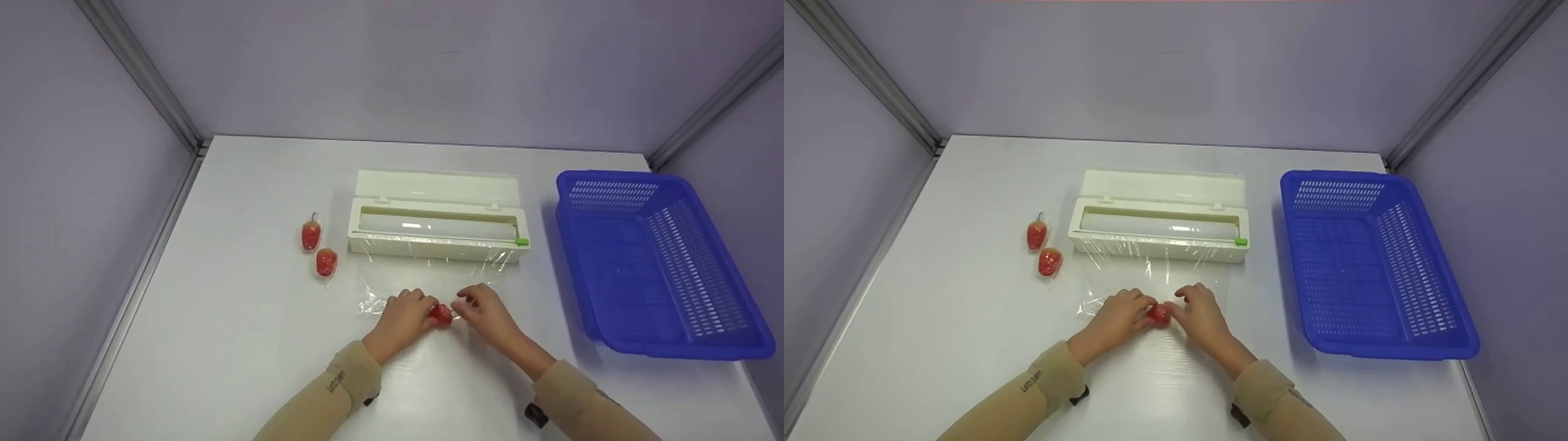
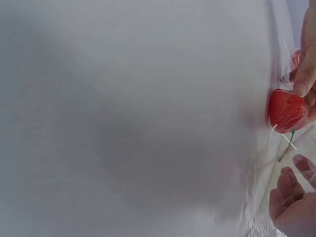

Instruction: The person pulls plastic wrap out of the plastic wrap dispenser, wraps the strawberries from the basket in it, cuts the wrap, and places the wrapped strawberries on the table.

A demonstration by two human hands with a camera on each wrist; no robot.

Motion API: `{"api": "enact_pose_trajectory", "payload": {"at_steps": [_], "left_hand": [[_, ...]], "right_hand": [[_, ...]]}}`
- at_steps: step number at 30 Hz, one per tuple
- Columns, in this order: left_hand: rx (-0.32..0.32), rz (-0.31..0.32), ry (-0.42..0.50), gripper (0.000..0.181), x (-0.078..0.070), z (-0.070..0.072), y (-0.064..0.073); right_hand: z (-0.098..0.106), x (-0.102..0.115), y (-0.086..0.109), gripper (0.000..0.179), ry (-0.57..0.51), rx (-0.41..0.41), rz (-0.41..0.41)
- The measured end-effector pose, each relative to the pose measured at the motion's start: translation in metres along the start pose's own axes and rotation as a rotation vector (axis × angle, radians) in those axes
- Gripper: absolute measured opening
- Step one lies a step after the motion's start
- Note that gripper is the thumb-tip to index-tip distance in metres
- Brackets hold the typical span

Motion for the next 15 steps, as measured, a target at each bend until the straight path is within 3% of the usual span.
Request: {"api": "enact_pose_trajectory", "payload": {"at_steps": [2,5,9,13,15], "left_hand": [[0.004,0.014,0.005,0.032,-0.001,-0.001,-0.001],[0.019,0.036,0.008,0.033,-0.002,-0.001,-0.002],[0.038,0.061,0.003,0.041,-0.004,0.000,-0.004],[0.034,0.046,-0.009,0.045,-0.011,0.000,-0.008],[0.030,0.026,-0.018,0.041,-0.014,0.000,-0.009]], "right_hand": [[0.009,-0.006,0.011,0.035,0.022,-0.018,-0.015],[0.018,-0.016,0.027,0.041,0.139,-0.030,-0.001],[0.023,-0.024,0.043,0.021,0.258,-0.069,0.105],[0.026,-0.027,0.049,0.021,0.175,-0.140,0.205],[0.028,-0.030,0.049,0.021,0.085,-0.155,0.185]]}}
Point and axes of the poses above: each hand's wrist, its own y-axis away from the middle knuckle, its own z-axis out of the back of the hand, x = y × z, the point moved 6 cm from there along -y, towards the middle knuckle, and after that the axes turned 6 degrees about -z, right-handed, at the moved point
